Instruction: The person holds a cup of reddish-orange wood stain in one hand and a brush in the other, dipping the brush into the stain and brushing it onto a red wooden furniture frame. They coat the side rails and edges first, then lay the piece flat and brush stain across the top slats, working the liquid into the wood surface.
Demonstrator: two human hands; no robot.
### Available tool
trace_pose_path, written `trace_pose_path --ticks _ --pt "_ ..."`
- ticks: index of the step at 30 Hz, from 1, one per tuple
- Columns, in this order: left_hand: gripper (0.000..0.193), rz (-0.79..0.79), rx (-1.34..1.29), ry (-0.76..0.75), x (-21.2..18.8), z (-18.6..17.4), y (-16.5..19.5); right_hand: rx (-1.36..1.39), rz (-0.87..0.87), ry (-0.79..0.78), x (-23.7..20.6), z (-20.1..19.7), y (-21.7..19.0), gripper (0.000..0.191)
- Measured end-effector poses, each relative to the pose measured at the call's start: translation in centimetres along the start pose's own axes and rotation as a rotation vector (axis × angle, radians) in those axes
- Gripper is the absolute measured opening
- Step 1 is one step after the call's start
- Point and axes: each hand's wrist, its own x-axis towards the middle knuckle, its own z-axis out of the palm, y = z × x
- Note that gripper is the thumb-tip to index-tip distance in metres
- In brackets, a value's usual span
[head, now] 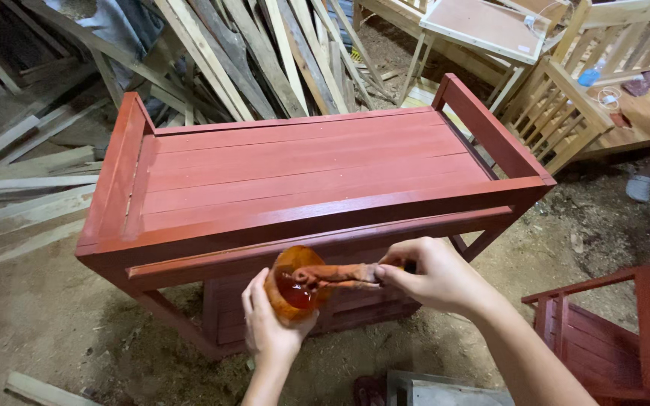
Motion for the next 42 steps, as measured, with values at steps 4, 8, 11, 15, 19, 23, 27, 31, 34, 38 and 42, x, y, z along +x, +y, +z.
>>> trace_pose_path --ticks 4,8,11,15,19,23,27,31,34,38,42 --pt "0.125 -0.002 -0.031 0.018 0.5 0.7 -1.1 0.116 0.037 0.172 -0.4 2.8 4.0 0.021" --pt "0.122 -0.013 0.037 -0.024 0.6 1.2 -2.1 0.064 -0.306 0.591 0.7 7.9 8.0 0.022" --pt "0.117 0.074 -0.011 0.012 0.2 1.6 -2.5 -0.085 -0.287 0.784 2.1 10.4 10.5 0.022" --pt "0.122 0.025 0.055 -0.046 0.1 2.2 -2.6 -0.240 0.024 0.699 3.2 11.2 13.4 0.019" --pt "0.121 0.083 0.037 -0.022 0.5 2.2 -3.7 -0.343 0.259 0.737 2.3 8.0 16.9 0.018" --pt "0.121 0.104 0.030 0.015 0.5 1.8 -5.3 -0.259 0.283 0.826 2.5 6.5 17.0 0.020" --pt "0.120 0.204 -0.018 0.089 0.5 1.2 -6.3 -0.029 0.058 0.789 4.3 12.5 10.6 0.019" --pt "0.114 0.147 -0.027 0.124 0.0 -0.1 -6.7 -0.243 -0.115 0.721 6.3 17.4 4.2 0.016" --pt "0.113 0.133 -0.033 0.135 -0.1 0.2 -6.0 -0.236 -0.095 0.630 6.1 16.0 5.8 0.017" --pt "0.115 0.110 -0.032 0.103 -0.3 1.3 -4.5 -0.233 -0.046 0.812 4.3 9.5 17.1 0.021" --pt "0.115 0.120 -0.002 0.052 -0.9 2.7 -2.9 -0.643 0.551 0.734 3.5 2.9 27.7 0.030"
